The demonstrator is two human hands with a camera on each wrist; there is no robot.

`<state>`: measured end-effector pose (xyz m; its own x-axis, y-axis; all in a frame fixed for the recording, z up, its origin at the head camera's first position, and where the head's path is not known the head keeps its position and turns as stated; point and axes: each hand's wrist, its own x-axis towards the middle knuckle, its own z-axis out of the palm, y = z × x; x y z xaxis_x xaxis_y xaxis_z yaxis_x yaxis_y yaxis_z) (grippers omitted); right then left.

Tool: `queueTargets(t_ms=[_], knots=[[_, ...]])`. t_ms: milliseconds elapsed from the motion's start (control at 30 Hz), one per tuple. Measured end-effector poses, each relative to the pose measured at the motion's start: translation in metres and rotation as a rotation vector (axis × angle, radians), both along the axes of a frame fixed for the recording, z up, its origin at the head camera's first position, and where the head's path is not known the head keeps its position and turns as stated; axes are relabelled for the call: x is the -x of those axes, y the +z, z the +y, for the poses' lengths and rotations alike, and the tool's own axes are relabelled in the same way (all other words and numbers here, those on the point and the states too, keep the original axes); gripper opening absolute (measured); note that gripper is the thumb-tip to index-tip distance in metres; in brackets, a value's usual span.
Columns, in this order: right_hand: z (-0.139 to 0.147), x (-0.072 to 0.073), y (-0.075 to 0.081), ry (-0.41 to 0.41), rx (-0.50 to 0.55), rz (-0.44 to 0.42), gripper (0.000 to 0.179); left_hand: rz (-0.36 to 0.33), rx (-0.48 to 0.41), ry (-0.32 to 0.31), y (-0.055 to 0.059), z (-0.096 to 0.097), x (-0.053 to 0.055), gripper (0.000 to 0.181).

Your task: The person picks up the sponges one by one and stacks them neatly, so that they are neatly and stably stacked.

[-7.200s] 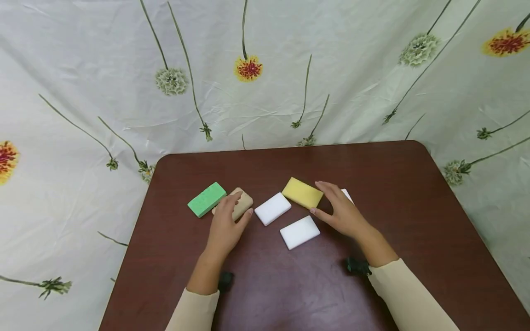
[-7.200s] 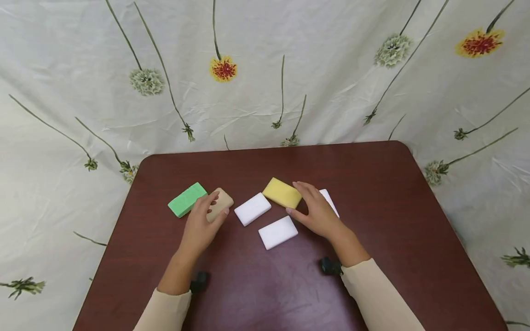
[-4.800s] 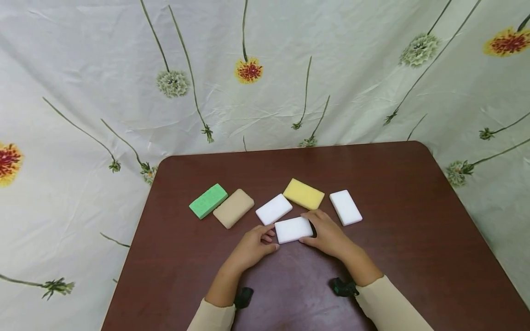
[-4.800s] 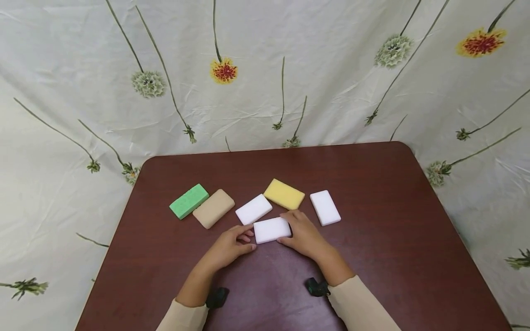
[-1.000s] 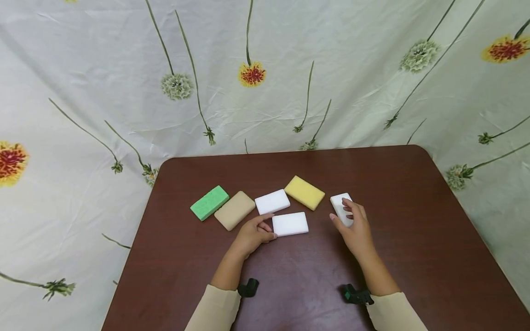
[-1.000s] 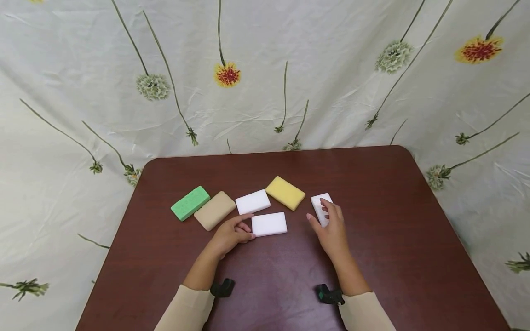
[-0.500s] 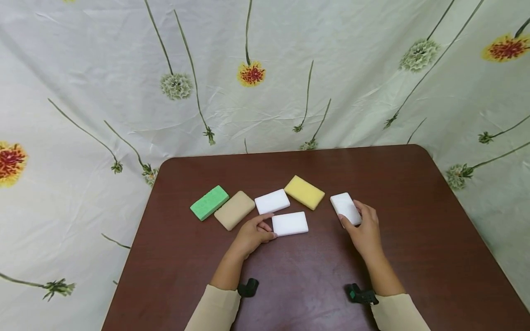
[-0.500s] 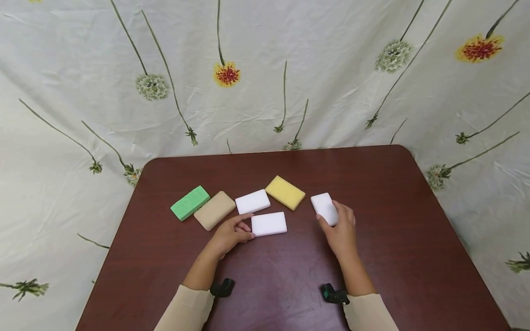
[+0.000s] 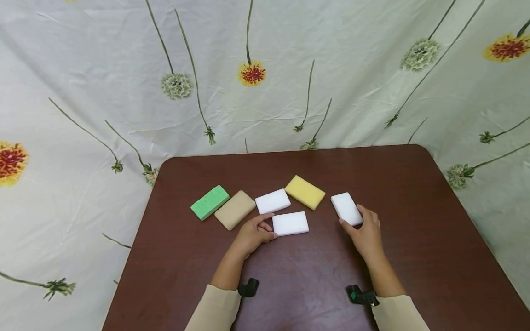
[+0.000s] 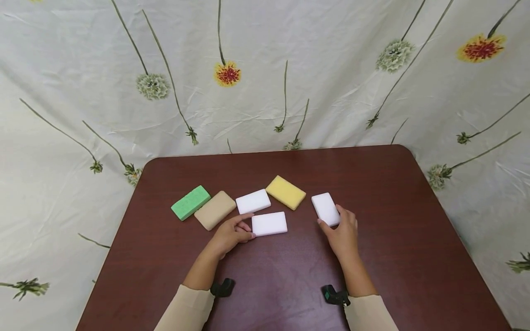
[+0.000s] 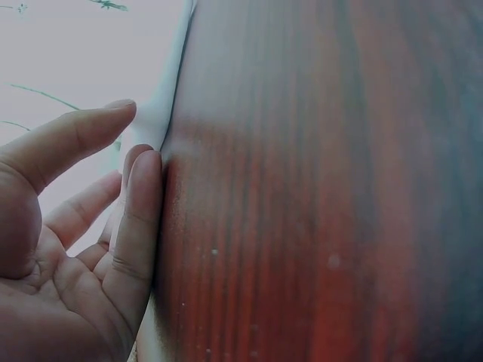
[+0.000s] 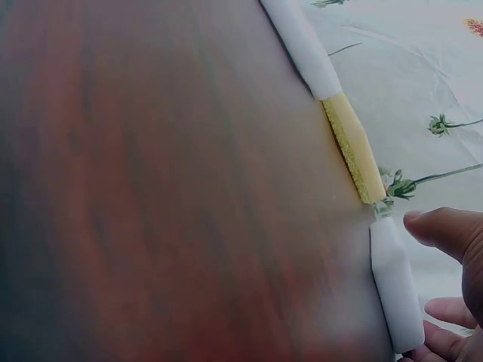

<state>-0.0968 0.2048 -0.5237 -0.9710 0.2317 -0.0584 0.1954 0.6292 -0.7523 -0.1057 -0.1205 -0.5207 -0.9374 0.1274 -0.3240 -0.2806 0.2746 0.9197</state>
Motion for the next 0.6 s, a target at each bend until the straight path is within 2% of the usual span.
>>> queueTargets(t_ms=[600], knots=[[0.0016, -0.0009, -0.0021, 0.011, -0.091, -0.037, 0.076, 0.000, -0.010, -0.010, -0.0023, -0.0014, 0.0001, 0.064]])
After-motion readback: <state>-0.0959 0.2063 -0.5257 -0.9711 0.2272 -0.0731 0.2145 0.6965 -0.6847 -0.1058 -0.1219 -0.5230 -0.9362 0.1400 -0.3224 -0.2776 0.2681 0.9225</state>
